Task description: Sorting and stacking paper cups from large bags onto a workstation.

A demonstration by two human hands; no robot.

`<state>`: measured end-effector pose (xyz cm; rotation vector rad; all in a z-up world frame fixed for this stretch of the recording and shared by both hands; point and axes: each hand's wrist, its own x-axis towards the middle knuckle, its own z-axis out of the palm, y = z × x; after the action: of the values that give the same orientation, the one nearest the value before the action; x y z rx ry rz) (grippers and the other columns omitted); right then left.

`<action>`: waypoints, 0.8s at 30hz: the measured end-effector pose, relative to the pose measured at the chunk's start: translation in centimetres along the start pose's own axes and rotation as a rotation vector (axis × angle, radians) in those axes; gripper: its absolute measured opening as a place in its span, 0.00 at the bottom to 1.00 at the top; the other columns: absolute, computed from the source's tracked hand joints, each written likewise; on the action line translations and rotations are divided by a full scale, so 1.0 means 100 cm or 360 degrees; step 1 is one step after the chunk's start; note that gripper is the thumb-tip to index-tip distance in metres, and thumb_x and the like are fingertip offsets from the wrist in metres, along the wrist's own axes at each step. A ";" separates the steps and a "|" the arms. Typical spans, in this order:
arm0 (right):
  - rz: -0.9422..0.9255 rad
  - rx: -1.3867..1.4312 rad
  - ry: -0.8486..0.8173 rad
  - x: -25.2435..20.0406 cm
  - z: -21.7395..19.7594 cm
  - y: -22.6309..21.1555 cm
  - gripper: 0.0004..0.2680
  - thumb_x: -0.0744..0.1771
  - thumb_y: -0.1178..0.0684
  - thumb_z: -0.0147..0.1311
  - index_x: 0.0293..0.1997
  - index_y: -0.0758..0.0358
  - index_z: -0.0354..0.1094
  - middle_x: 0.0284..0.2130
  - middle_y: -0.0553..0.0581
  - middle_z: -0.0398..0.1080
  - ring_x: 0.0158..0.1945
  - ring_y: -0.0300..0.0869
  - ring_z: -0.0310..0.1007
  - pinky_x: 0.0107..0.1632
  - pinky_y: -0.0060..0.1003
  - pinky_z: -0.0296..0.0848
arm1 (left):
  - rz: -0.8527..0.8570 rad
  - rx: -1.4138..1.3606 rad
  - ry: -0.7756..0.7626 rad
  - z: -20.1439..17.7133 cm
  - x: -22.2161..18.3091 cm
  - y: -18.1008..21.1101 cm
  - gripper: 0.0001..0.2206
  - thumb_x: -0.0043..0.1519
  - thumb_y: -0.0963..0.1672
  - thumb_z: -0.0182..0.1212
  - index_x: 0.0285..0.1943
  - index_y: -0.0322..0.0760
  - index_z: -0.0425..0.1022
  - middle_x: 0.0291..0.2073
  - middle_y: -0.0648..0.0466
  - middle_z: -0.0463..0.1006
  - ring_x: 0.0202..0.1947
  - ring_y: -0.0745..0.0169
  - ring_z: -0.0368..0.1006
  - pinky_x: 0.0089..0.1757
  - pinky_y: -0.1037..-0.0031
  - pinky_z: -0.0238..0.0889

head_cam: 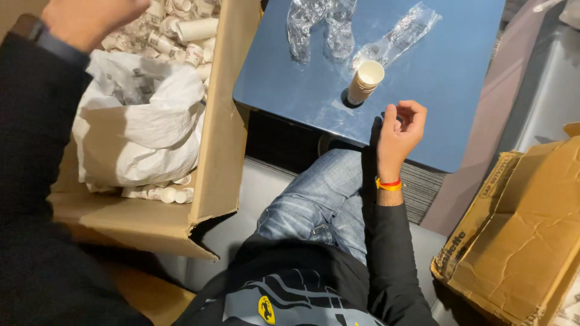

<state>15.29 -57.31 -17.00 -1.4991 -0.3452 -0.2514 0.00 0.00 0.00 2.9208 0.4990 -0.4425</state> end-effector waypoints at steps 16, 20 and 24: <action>0.0025 -0.0088 -0.0001 -0.001 0.003 -0.005 0.06 0.71 0.62 0.58 0.49 0.66 0.64 0.41 0.50 0.68 0.44 0.32 0.68 0.39 0.25 0.65 | -0.0560 0.0475 -0.0464 0.312 -0.013 -0.174 0.25 0.60 0.49 0.64 0.64 0.33 0.72 0.54 0.39 0.79 0.53 0.39 0.76 0.51 0.54 0.69; -0.0061 -0.0049 -0.0016 0.000 0.005 -0.005 0.05 0.72 0.61 0.57 0.50 0.66 0.64 0.42 0.50 0.67 0.44 0.31 0.69 0.42 0.24 0.69 | -0.0337 0.0490 -0.0223 0.297 -0.023 -0.130 0.15 0.67 0.47 0.55 0.56 0.37 0.81 0.54 0.42 0.81 0.53 0.40 0.78 0.50 0.53 0.71; 0.0024 -0.0117 -0.0010 -0.001 0.004 -0.006 0.05 0.71 0.61 0.57 0.49 0.66 0.64 0.40 0.49 0.68 0.42 0.30 0.68 0.38 0.23 0.64 | -0.0457 0.0420 -0.0393 0.183 -0.023 -0.124 0.14 0.61 0.46 0.62 0.53 0.42 0.84 0.50 0.41 0.84 0.48 0.40 0.80 0.50 0.56 0.73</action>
<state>14.96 -56.95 -16.49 -1.5745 -0.3323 -0.2496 -11.11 7.44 -17.71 2.9818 0.8862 -0.9607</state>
